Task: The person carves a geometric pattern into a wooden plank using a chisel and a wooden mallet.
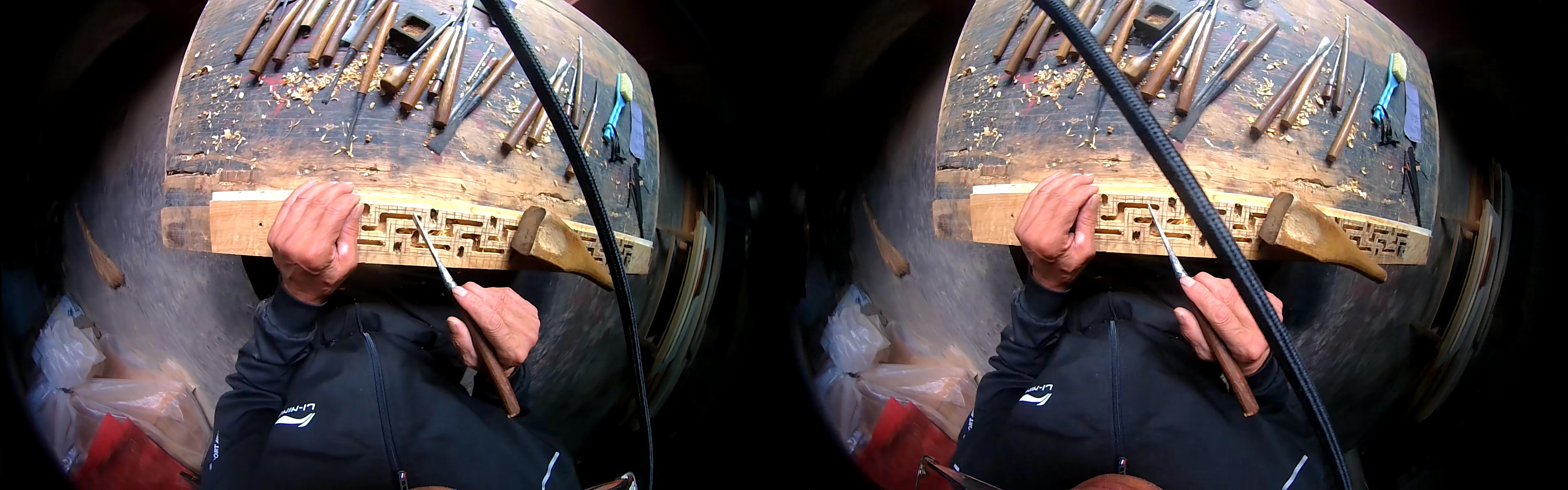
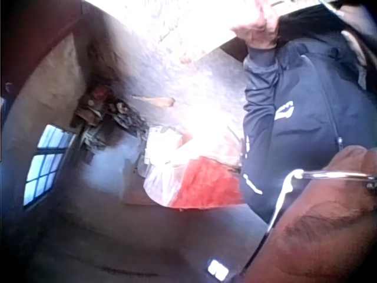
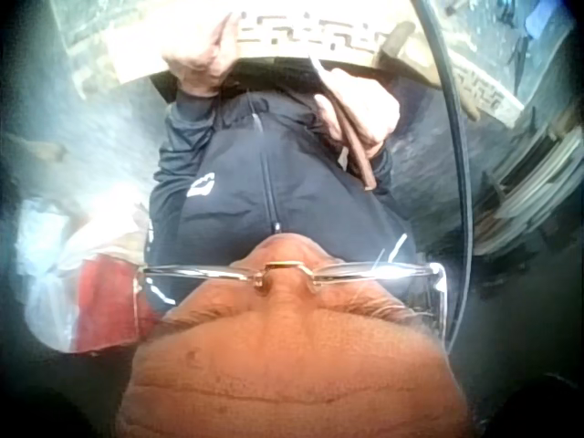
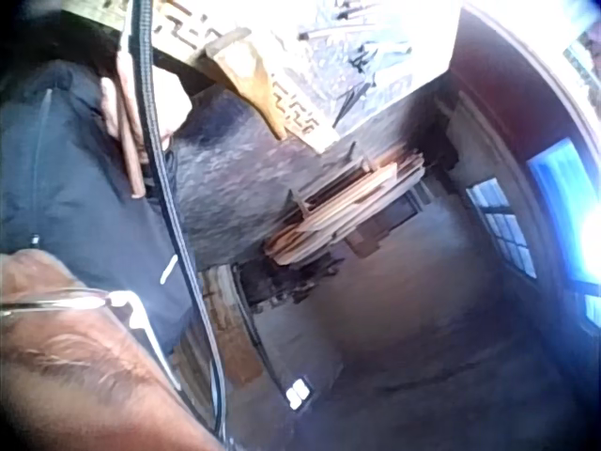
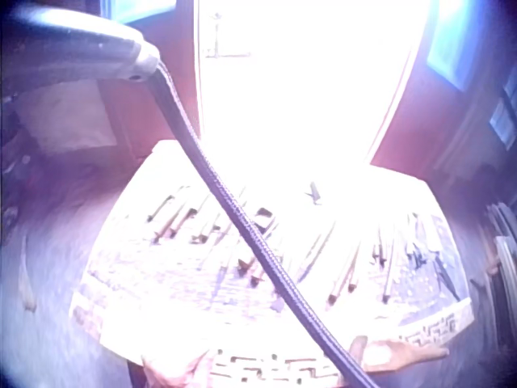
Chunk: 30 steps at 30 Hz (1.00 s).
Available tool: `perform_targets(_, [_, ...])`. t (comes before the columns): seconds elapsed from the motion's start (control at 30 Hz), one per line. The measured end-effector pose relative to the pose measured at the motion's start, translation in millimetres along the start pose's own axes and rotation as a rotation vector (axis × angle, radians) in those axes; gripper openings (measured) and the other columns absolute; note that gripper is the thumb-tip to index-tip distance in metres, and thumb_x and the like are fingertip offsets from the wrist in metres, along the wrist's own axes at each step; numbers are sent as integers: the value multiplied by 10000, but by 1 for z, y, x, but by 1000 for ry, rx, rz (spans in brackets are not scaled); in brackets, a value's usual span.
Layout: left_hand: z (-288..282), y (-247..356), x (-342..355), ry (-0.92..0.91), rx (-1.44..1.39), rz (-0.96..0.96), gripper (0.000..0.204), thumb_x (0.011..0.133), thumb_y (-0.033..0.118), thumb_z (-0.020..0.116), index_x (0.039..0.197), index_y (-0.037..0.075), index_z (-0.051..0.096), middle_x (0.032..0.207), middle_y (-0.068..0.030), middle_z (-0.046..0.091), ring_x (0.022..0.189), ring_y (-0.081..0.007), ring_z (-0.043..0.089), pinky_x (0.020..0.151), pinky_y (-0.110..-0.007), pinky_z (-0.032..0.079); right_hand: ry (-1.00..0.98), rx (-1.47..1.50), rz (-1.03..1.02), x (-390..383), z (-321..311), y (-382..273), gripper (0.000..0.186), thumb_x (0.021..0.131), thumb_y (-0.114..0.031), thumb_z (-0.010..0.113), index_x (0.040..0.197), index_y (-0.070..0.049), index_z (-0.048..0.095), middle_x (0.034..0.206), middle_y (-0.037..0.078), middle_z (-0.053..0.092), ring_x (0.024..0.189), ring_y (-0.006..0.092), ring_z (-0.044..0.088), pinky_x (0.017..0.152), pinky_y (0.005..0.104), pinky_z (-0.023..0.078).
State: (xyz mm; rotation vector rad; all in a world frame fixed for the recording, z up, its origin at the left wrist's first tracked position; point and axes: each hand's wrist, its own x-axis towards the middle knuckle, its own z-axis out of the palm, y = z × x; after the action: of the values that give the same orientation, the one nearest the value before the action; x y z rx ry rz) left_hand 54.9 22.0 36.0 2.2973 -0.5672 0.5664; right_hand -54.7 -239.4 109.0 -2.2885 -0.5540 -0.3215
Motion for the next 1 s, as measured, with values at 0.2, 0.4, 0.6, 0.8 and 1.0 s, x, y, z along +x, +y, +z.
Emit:
perform_targets(0.2, [1,-3,-2,27,8,2,195,916,-13,821,1109,3,798,1069,-155,814,1029,-373,791,999,-495,618,53,86,16,4,13,4,355,857,-31,816,1186,97,768,946,259,796,738,339,786,693,373,631])
perform_targets(0.4, [2,-3,-4,50,-10,-12,204,947,-43,785,1147,-5,787,1059,-168,801,1026,-378,790,994,-487,623,82,93,1,6,18,7,352,856,-48,822,1170,104,770,958,277,800,743,341,792,683,371,627])
perform_targets(0.6, [2,-3,-4,55,-3,-5,196,952,-40,784,1146,-9,784,1057,-168,800,1026,-379,791,988,-486,625,65,69,22,8,19,8,344,868,-72,814,1157,111,771,949,281,800,724,350,789,673,374,626])
perform_targets(0.8, [2,-3,-3,53,-7,-3,202,943,-38,790,1142,-3,785,1057,-165,801,1031,-377,791,992,-488,623,93,113,-2,4,14,7,351,858,-84,796,1150,109,775,902,259,789,693,338,775,659,371,623])
perform_targets(1.0, [1,-4,-4,40,-2,-4,214,933,-40,793,1143,4,788,1064,-164,805,1040,-375,793,998,-489,622,49,126,12,6,12,3,350,834,-72,795,1137,104,780,885,249,786,678,332,769,652,367,619])
